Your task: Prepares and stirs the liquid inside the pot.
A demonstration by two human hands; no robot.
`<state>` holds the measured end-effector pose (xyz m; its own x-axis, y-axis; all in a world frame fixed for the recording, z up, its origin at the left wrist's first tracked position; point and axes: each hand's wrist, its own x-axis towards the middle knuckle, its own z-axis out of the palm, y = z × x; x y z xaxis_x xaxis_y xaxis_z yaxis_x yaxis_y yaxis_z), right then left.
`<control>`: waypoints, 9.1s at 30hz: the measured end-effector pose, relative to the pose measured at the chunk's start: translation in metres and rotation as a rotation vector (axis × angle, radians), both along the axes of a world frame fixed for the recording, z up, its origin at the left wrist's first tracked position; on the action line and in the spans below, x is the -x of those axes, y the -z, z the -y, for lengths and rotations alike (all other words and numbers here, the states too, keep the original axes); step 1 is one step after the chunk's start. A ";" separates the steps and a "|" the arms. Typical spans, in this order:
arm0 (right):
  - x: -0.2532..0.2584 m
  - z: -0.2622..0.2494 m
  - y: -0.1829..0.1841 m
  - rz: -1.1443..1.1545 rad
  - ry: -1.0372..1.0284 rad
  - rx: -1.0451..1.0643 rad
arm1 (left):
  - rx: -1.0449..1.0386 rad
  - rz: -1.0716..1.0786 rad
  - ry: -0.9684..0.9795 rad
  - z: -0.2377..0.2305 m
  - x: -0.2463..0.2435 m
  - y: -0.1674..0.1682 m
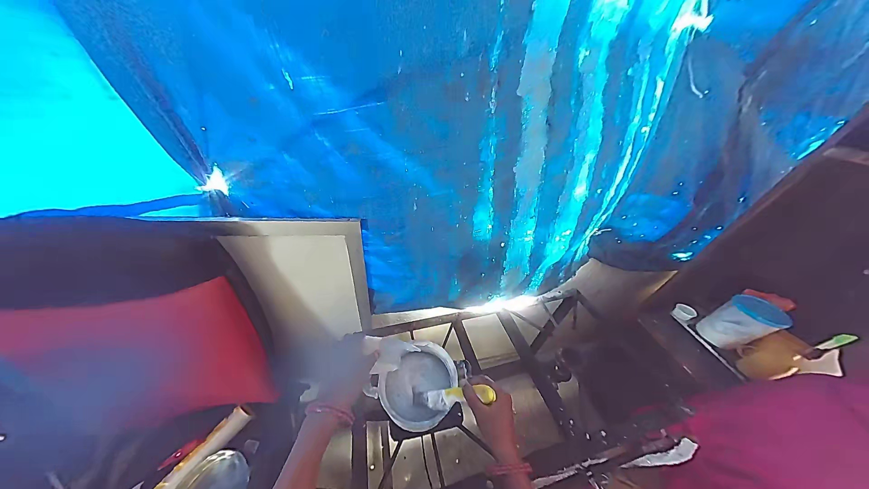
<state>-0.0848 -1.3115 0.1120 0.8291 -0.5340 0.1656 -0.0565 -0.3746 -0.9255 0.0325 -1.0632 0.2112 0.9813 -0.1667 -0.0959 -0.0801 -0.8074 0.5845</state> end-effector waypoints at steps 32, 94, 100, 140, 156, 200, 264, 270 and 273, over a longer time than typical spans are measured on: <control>0.007 0.008 -0.005 -0.068 0.067 0.173 | -0.194 -0.023 0.127 0.030 -0.001 -0.005; -0.003 0.006 0.021 0.040 0.143 0.037 | 0.111 0.000 -0.029 0.000 0.002 0.004; -0.004 0.007 0.010 -0.022 0.171 0.055 | 0.111 0.026 -0.021 -0.003 0.002 0.003; 0.006 -0.012 0.008 0.008 0.146 0.007 | 0.519 0.073 -0.209 -0.017 0.011 0.025; 0.011 -0.020 0.007 0.051 0.107 0.054 | 0.526 0.098 -0.228 -0.016 0.009 0.036; -0.002 -0.031 -0.006 0.156 0.109 0.249 | 0.574 0.105 -0.200 -0.026 0.015 0.037; 0.015 -0.023 0.008 0.182 -0.036 0.278 | 0.641 0.072 -0.176 -0.016 0.019 0.051; 0.015 -0.017 0.002 0.168 0.131 0.338 | 0.625 0.037 -0.193 -0.016 0.022 0.050; 0.013 -0.027 0.012 0.148 0.037 0.294 | 0.644 0.051 -0.190 -0.015 0.023 0.058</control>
<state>-0.0977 -1.2842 0.0998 0.7652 -0.4749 0.4346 0.0520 -0.6274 -0.7770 0.0095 -1.0482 0.1531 0.9999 0.0013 0.0124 -0.0115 -0.3016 0.9534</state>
